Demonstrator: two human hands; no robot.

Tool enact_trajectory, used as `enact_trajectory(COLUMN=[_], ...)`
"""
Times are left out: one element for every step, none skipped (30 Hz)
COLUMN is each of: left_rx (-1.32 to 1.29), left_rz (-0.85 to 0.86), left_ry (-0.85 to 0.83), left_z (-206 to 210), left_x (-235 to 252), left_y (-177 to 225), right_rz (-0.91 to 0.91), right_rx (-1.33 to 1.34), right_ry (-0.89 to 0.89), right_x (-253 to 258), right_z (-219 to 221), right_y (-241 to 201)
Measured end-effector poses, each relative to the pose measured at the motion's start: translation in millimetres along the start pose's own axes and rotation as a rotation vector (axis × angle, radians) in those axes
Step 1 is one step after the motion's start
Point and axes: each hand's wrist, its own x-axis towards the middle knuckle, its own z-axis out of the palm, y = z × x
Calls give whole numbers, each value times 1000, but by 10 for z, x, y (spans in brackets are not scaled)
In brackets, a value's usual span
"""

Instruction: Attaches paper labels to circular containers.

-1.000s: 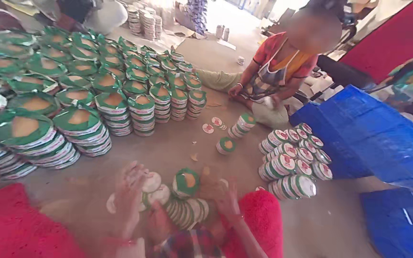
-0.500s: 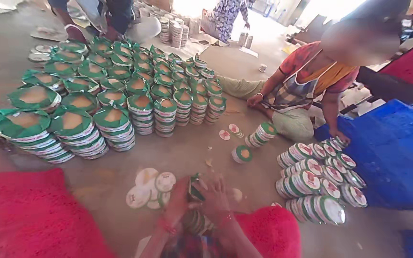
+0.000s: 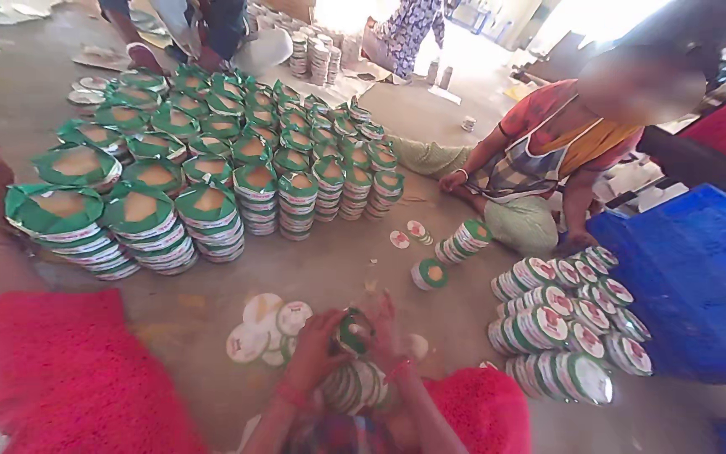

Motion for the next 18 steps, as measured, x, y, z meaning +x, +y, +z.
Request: enact_trajectory(left_rx=[1,-4,-11,-19,-27,-40,-51,-54,-56,-59,-62,-65,-69,-77,-82,-83,-82,-74], left_rz=[12,20,25,29,29,25,20,14,11,4,-7,-23,-45,-69,-86,-91,-89,-89], left_ry=[6,12,16,22,32,40,47,56,63,63,62,58,51,39,27,18,20,24], left_z=[8,14,15,21,32,39,43,44,43,38,34,33,28,16,9,9,19,31], left_x=[-2,-1,-3,-9,-15,-19,-19,-18,-20,-24,-22,-19,-12,-3,4,7,4,-1], left_y=[-12,-17,-15,-18,-28,-32,-36,-40,-42,-39,-32,-25,-14,-1,2,-6,-17,-15], right_rz=[1,-7,-23,-33,-36,-30,-2,4,-28,-72,-101,-100,-86,-69,-62,-66,-61,-64], right_rx=[-38,-92,-161,-234,-305,-364,-407,-439,-461,-468,-464,-440,-375,-251,-116,-12,36,27], right_ry=[-31,-54,-69,-86,-118,-165,-244,-294,-282,-244,-215,-214,-221,-222,-192,-121,-38,39], right_x=[2,8,11,8,4,2,9,13,3,-12,-20,-26,-32,-39,-54,-75,-91,-100], right_z=[-1,1,11,20,17,4,-24,-35,-24,-6,2,-5,-19,-27,-22,-4,9,0], right_y=[-6,-2,11,13,-4,-43,-108,-154,-165,-151,-138,-129,-107,-53,19,89,161,227])
